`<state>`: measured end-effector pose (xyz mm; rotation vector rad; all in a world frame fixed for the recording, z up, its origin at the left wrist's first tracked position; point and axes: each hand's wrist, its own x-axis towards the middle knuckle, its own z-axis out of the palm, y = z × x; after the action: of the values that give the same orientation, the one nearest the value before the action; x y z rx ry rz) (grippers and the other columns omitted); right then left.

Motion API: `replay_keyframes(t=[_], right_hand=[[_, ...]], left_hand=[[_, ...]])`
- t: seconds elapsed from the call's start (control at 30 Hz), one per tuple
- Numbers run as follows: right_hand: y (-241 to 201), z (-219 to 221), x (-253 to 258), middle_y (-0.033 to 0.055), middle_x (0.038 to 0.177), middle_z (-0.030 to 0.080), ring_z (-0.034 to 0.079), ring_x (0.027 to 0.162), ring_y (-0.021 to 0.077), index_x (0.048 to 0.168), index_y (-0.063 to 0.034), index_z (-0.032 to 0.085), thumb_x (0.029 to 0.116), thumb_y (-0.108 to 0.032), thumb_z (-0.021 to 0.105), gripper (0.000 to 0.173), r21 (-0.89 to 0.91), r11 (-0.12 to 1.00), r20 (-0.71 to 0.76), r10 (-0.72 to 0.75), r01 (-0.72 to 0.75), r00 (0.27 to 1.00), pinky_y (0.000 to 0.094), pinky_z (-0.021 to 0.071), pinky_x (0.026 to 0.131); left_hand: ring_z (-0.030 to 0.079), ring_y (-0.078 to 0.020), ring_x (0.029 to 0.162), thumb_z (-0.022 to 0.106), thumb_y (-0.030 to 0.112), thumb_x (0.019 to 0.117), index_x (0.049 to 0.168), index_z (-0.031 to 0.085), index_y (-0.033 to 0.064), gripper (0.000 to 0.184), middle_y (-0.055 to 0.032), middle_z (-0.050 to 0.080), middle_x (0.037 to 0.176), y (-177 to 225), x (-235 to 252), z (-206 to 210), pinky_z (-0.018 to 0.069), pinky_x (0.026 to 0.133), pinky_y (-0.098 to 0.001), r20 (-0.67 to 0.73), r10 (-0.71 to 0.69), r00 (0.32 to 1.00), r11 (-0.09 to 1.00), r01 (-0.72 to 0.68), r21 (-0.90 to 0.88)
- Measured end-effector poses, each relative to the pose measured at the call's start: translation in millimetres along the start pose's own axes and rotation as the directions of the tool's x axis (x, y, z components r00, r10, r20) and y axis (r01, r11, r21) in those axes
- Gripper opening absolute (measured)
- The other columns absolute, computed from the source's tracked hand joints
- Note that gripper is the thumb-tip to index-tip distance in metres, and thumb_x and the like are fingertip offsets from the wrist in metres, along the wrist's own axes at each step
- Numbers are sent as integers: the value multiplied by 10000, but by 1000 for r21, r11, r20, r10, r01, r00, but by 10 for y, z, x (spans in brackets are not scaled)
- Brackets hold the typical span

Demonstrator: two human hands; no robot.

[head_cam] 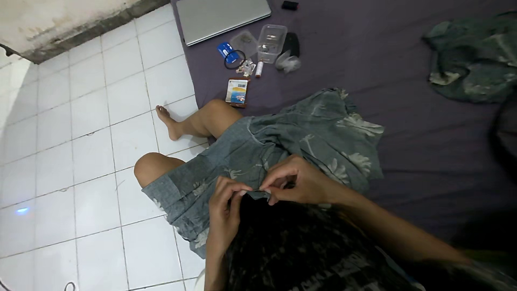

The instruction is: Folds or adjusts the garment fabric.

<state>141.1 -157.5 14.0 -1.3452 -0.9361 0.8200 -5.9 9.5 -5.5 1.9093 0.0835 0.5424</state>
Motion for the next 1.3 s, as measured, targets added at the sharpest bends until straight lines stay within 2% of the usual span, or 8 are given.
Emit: replay_keyframes(t=[0.27, 0.47, 0.63, 0.8, 0.9, 1.0, 1.2, 1.3], right_hand=[[16, -18, 6, 26, 777, 714, 645, 683, -70, 895, 70, 740, 882, -30, 687, 114, -9, 999, 25, -39, 39, 999, 74, 529, 646], [-39, 3, -2, 11, 778, 731, 671, 673, -57, 937, 75, 721, 922, -26, 651, 125, 13, 998, -48, 59, -58, 997, 106, 561, 652], [-78, -109, 76, 100, 999, 722, 650, 718, -33, 980, 67, 735, 960, -77, 636, 175, -146, 986, -65, 75, -84, 995, 108, 550, 657], [-59, -293, 260, 105, 822, 713, 625, 661, -11, 995, 75, 728, 996, -84, 600, 204, -240, 971, 163, 19, 20, 986, 114, 518, 643], [-19, -304, 331, 98, 805, 709, 650, 670, -3, 997, 96, 705, 992, -45, 591, 181, -149, 988, 253, 85, -48, 964, 135, 545, 662], [-4, -268, 303, 57, 777, 710, 669, 671, -20, 968, 94, 702, 964, -22, 613, 147, -76, 993, 236, 102, -87, 966, 130, 562, 668], [57, -209, 184, -5, 723, 696, 646, 625, -59, 925, 81, 700, 925, -11, 624, 120, -8, 998, 151, 65, -64, 986, 108, 550, 622], [34, -221, 161, -7, 738, 696, 640, 637, -69, 923, 76, 701, 929, -23, 628, 124, -36, 996, 112, 79, -76, 991, 100, 545, 629]], left_hand=[[569, 22, 940, 568, 142, 1029, 971, 677, 41, 159, 3, 621, 925, -4, 4, -3, 460, 865, -114, 8, -4, 1000, 1000, 4, -12], [577, 27, 948, 567, 135, 1027, 978, 679, 40, 155, 7, 634, 935, -4, 5, -20, 468, 865, -113, 8, -12, 1000, 1000, 12, -14], [575, 24, 945, 563, 134, 1026, 984, 686, 26, 169, -3, 636, 928, 8, 21, -36, 461, 871, -114, 1, -15, 1000, 1000, 15, 18], [586, -13, 1008, 577, 140, 1013, 972, 682, 38, 152, -3, 669, 950, -5, 22, -52, 450, 934, -155, 11, -3, 1000, 999, 2, 48], [625, -15, 1069, 570, 99, 1008, 1003, 677, 5, 143, -36, 692, 1019, -30, 4, -70, 495, 973, -178, -3, -12, 1000, 999, 12, 30], [649, 18, 1004, 600, 43, 982, 1042, 675, -72, 150, -66, 716, 1023, -33, -28, -64, 516, 929, -157, -46, -51, 998, 999, 51, 6], [642, 49, 924, 644, 77, 973, 1029, 720, -37, 148, -14, 715, 961, -58, -37, -116, 525, 851, -118, 25, -103, 994, 992, 105, -72], [639, 54, 967, 615, 45, 978, 1062, 707, -46, 155, -3, 721, 1006, -36, -11, -146, 522, 885, -132, 96, -145, 985, 980, 156, -123]])
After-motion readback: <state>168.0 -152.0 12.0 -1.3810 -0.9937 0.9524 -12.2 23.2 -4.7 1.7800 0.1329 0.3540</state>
